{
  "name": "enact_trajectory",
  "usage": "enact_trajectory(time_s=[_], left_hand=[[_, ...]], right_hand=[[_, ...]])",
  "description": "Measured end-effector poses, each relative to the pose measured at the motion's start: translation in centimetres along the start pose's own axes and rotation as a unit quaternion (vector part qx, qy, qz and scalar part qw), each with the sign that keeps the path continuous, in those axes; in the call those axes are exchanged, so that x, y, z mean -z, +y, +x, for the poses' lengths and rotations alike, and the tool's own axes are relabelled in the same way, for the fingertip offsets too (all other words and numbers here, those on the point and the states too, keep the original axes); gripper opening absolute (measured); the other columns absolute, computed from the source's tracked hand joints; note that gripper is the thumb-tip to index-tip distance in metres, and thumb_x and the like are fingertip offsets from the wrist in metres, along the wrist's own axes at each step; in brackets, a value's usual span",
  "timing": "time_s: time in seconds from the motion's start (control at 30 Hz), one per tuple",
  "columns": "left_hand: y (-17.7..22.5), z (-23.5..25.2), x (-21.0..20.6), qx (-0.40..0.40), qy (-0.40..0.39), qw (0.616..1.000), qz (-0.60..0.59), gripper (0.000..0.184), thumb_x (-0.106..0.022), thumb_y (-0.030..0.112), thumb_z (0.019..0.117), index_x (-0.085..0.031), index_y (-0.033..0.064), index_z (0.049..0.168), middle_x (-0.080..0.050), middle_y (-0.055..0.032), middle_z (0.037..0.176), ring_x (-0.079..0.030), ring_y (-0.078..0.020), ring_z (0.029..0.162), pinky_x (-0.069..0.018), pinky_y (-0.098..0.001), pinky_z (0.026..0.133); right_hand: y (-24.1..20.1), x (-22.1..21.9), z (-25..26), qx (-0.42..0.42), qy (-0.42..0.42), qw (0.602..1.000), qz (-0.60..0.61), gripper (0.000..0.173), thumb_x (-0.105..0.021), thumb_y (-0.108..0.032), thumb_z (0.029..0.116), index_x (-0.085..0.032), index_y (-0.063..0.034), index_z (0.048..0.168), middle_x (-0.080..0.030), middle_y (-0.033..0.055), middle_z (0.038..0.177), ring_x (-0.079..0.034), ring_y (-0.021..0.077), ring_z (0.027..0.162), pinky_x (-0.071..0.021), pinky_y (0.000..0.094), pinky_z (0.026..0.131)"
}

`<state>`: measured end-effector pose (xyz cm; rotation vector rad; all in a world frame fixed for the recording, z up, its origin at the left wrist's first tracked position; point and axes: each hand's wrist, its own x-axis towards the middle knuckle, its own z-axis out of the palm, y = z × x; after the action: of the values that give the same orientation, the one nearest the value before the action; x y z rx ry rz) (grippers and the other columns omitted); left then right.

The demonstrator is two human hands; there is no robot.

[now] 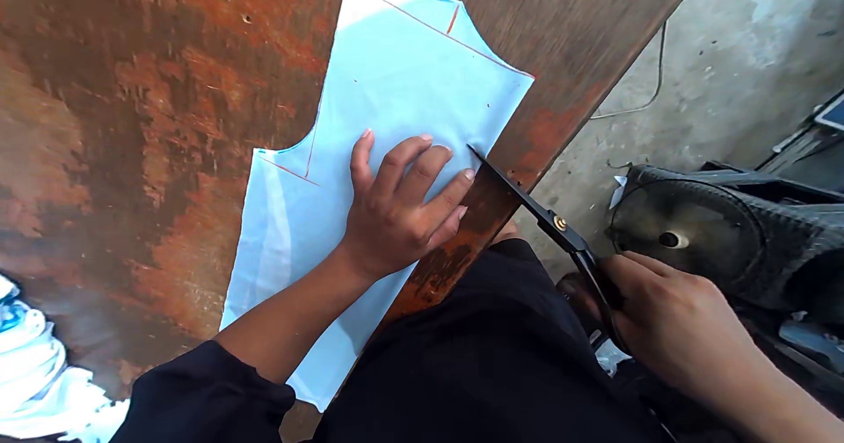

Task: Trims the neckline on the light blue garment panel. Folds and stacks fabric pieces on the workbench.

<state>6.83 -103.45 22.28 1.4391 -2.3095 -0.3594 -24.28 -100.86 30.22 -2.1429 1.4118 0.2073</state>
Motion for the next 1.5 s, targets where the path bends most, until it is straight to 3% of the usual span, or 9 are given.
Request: enact_trajectory(time_s=[0.17,0.7,0.9,1.33,1.5], left_hand=[[-0.1,0.3,0.3,-0.001,-0.004,1.0,-0.009,0.033,-0.06,0.038,0.0995,-0.076,0.0227,0.124,-0.067,-0.012,0.129,-0.052,-0.0357,0.133,-0.0218,-0.0697,0.115],[-0.2,0.4,0.3,-0.004,0.0,1.0,-0.018,0.031,-0.063,0.038,0.0985,-0.076,0.0228,0.122,-0.067,-0.0116,0.127,-0.053,-0.0343,0.133,-0.0209,-0.0689,0.116],[-0.2,0.4,0.3,-0.006,-0.001,1.0,-0.017,0.031,-0.063,0.037,0.0982,-0.076,0.0225,0.122,-0.066,-0.0114,0.127,-0.053,-0.0336,0.132,-0.0205,-0.0686,0.116],[-0.3,0.4,0.3,-0.001,-0.003,1.0,-0.029,0.03,-0.064,0.037,0.0978,-0.076,0.023,0.122,-0.066,-0.0108,0.125,-0.053,-0.0332,0.131,-0.02,-0.0689,0.115],[-0.3,0.4,0.3,-0.001,-0.003,1.0,-0.03,0.03,-0.064,0.037,0.0975,-0.076,0.0231,0.121,-0.066,-0.0101,0.126,-0.053,-0.0323,0.131,-0.0199,-0.0688,0.115]], right_hand=[[-0.6,0.4,-0.1,-0.021,-0.021,0.999,0.013,0.057,-0.049,-0.059,0.0969,-0.06,-0.0063,0.078,-0.053,0.0074,0.066,-0.055,0.0243,0.053,-0.0406,0.0397,0.044],[-2.5,-1.5,0.2,-0.04,0.008,0.999,0.028,0.044,-0.05,-0.043,0.0992,-0.058,-0.0058,0.076,-0.052,0.0084,0.064,-0.055,0.0241,0.052,-0.0404,0.0376,0.044],[-3.3,-1.4,0.1,-0.064,0.0,0.997,0.037,0.052,-0.05,-0.054,0.0983,-0.057,-0.0067,0.077,-0.05,0.0069,0.065,-0.052,0.0229,0.052,-0.0386,0.0369,0.044],[-4.5,-2.4,0.7,-0.069,0.025,0.996,0.047,0.043,-0.051,-0.043,0.0993,-0.057,-0.0068,0.076,-0.05,0.0069,0.063,-0.052,0.0215,0.051,-0.0379,0.0349,0.044],[-5.3,-2.4,0.7,-0.085,0.017,0.995,0.055,0.05,-0.051,-0.051,0.099,-0.057,-0.0074,0.076,-0.05,0.006,0.063,-0.051,0.0199,0.052,-0.0377,0.0336,0.044]])
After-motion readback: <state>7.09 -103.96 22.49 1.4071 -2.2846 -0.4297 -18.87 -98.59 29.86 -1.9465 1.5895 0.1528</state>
